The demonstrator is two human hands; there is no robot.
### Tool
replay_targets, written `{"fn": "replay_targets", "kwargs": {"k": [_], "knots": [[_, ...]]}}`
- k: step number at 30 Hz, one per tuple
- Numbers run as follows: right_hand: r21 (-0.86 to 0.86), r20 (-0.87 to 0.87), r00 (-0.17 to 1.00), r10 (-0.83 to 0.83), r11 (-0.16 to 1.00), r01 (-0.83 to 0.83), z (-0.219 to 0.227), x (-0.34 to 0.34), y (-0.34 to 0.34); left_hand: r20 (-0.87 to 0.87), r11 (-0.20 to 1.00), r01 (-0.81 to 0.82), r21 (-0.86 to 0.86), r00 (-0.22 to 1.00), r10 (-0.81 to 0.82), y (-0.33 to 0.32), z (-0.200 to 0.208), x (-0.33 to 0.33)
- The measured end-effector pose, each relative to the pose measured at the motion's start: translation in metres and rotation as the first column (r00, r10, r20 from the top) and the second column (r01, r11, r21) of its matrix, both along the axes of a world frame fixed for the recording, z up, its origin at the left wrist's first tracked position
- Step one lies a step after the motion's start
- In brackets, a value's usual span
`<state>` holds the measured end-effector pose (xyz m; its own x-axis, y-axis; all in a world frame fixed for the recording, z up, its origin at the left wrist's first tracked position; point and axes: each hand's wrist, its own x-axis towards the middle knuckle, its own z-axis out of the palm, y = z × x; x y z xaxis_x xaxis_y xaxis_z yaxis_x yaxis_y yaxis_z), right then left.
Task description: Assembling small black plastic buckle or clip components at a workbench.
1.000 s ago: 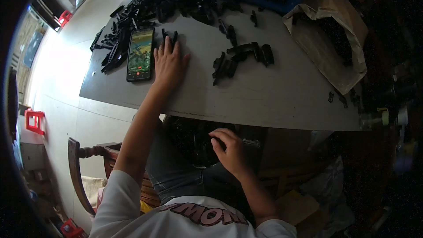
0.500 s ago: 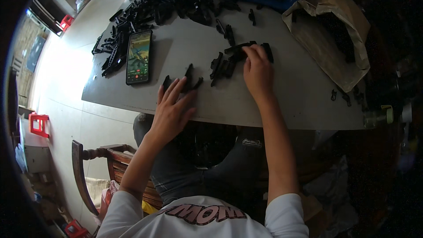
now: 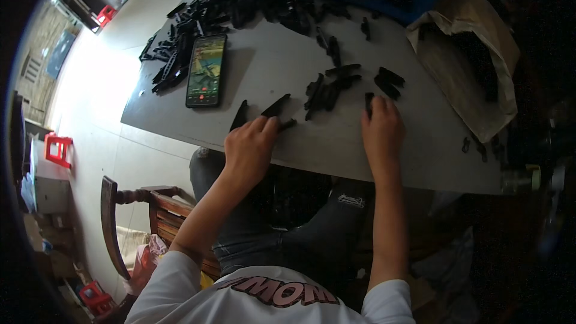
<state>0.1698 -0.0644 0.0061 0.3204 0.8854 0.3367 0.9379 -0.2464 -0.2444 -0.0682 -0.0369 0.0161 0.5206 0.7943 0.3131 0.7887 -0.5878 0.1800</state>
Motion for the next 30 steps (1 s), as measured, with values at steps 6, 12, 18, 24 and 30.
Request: {"fn": "replay_targets", "kwargs": {"k": [6, 12, 18, 24, 30], "knots": [[0.245, -0.597, 0.792, 0.129, 0.969, 0.027, -0.018, 0.014, -0.024, -0.027, 0.996, -0.055, -0.076, 0.998, 0.053, -0.021, 0.004, -0.009], [0.25, -0.962, 0.147, 0.229, 0.958, 0.142, -0.005, -0.022, -0.051, 0.176, 0.988, -0.03, -0.153, 0.983, 0.057, -0.028, -0.007, -0.027], [0.384, -0.895, -0.225, 0.384, 0.922, 0.047, 0.004, -0.057, -0.066, 0.672, 0.814, 0.345, -0.467, 0.737, 0.074, -0.042, -0.009, -0.033], [0.437, -0.897, -0.136, 0.421, 0.891, -0.119, 0.022, -0.099, -0.07, 0.777, 0.737, 0.483, -0.473, 0.624, 0.09, -0.056, -0.005, -0.025], [0.382, -0.916, 0.033, 0.4, 0.893, -0.238, 0.026, -0.111, -0.081, 0.732, 0.645, 0.501, -0.577, 0.667, 0.137, -0.062, 0.005, -0.02]]}}
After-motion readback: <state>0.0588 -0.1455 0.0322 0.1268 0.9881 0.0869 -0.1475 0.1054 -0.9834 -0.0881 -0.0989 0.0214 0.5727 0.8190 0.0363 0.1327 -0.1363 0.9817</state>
